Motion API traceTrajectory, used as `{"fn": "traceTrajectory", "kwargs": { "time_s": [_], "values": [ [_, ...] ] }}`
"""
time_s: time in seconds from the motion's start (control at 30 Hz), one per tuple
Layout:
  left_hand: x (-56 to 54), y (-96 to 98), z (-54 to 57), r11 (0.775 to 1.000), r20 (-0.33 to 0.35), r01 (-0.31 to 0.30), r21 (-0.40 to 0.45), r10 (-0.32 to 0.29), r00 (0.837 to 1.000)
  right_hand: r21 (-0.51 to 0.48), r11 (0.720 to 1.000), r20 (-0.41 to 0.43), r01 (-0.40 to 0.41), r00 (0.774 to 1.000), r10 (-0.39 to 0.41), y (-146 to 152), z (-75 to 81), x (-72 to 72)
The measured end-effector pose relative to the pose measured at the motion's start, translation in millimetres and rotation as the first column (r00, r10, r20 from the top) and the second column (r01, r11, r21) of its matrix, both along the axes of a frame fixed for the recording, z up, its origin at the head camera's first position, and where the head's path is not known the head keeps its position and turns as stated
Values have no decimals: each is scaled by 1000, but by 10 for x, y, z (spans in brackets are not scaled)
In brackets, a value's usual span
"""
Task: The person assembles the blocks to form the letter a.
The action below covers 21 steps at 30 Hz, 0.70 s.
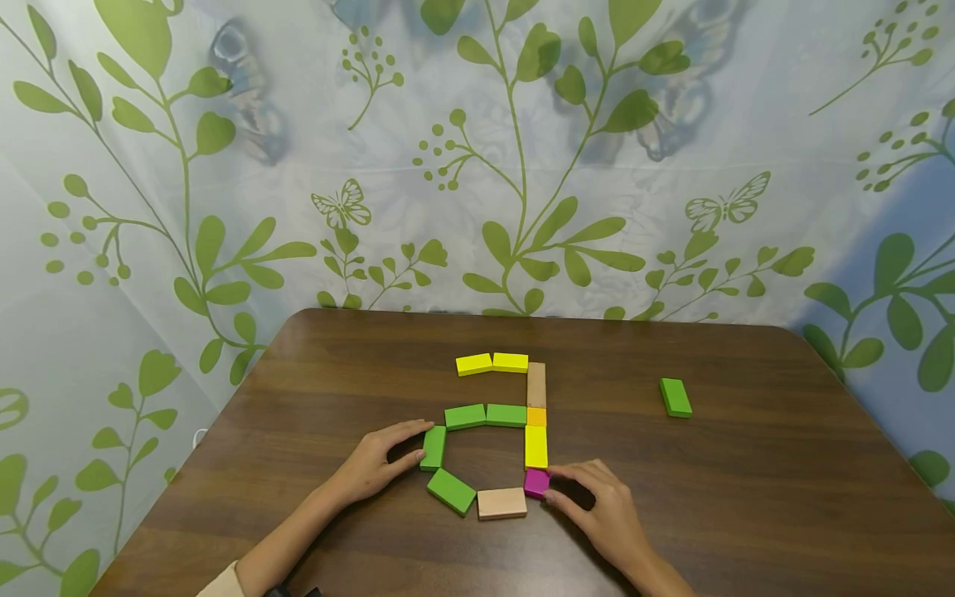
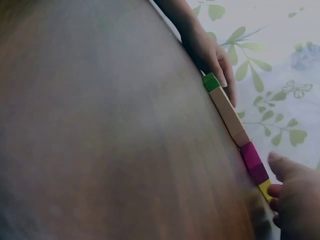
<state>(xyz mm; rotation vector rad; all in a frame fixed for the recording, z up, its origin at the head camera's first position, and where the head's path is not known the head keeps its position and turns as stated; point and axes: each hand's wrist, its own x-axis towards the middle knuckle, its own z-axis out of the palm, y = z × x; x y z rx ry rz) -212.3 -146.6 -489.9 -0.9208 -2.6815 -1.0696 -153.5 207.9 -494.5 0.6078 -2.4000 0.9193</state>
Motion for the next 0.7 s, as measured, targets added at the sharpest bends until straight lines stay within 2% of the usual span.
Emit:
{"fn": "traceTrajectory", "kwargs": {
  "time_s": [0.2,0.5,0.7],
  "values": [
    [-1,2,4,1000,4,2,1,-2,1000,-5,1000,6,12,1000,-12,15,3,-88],
    [1,1,3,1000,11,1,2,-1,1000,-46,998,48,-41,998,43,3,-2,-394],
    [3,-2,14,1000,15,4,5,-4,1000,-22,999,92,-31,995,33,-3,-15,-450]
  ]
}}
